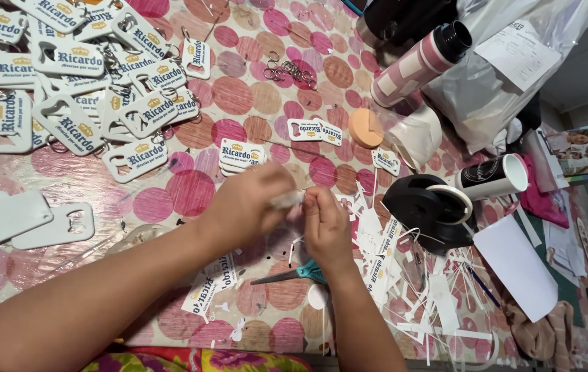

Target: Applying adhesive labels to plastic bottle openers

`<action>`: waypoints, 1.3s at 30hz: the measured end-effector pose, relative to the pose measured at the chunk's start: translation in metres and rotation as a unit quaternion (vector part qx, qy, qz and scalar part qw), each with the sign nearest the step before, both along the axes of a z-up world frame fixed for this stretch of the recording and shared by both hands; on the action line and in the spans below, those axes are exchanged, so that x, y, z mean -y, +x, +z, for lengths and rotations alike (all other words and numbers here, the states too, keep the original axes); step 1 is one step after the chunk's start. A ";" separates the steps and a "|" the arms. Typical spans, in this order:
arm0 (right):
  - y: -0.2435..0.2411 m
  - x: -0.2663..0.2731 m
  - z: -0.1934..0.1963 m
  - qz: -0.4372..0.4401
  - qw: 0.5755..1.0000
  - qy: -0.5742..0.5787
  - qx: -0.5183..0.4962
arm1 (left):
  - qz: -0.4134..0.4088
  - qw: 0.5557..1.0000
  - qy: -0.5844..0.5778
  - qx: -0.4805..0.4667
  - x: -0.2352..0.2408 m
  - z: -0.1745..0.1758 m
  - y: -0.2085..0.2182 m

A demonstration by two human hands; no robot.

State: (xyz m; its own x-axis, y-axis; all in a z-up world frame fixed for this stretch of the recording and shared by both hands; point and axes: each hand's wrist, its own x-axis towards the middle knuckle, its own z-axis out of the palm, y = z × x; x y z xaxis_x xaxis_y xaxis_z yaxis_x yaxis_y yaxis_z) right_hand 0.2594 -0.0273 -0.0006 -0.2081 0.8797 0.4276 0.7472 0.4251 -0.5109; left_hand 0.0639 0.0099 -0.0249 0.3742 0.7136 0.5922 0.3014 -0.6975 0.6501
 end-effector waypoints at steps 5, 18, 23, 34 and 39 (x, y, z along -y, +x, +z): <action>0.000 0.004 0.004 0.040 0.990 0.010 -0.132 | -0.061 0.975 -0.141 0.161 0.003 0.030 -0.008; -0.005 0.006 0.026 0.072 0.996 0.000 -0.055 | -0.004 0.960 0.264 -0.091 0.002 0.018 -0.014; 0.007 0.002 0.003 0.229 0.904 -0.074 -0.352 | -0.171 0.811 -0.468 0.307 0.004 0.036 -0.015; -0.001 0.008 0.028 0.095 0.991 -0.047 -0.081 | -0.008 0.980 0.157 -0.122 0.014 0.032 -0.022; 0.001 0.005 0.019 0.236 0.945 -0.061 -0.220 | -0.141 0.806 -0.478 0.318 0.021 0.050 -0.039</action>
State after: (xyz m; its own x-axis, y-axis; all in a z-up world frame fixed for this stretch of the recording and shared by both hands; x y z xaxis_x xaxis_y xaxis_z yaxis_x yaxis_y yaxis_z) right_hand 0.2601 -0.0321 0.0181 -0.4159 0.7818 0.4644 0.1939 0.5752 -0.7947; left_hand 0.0252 -0.0112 0.0254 0.4390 0.8975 -0.0424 -0.3886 0.2322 0.8917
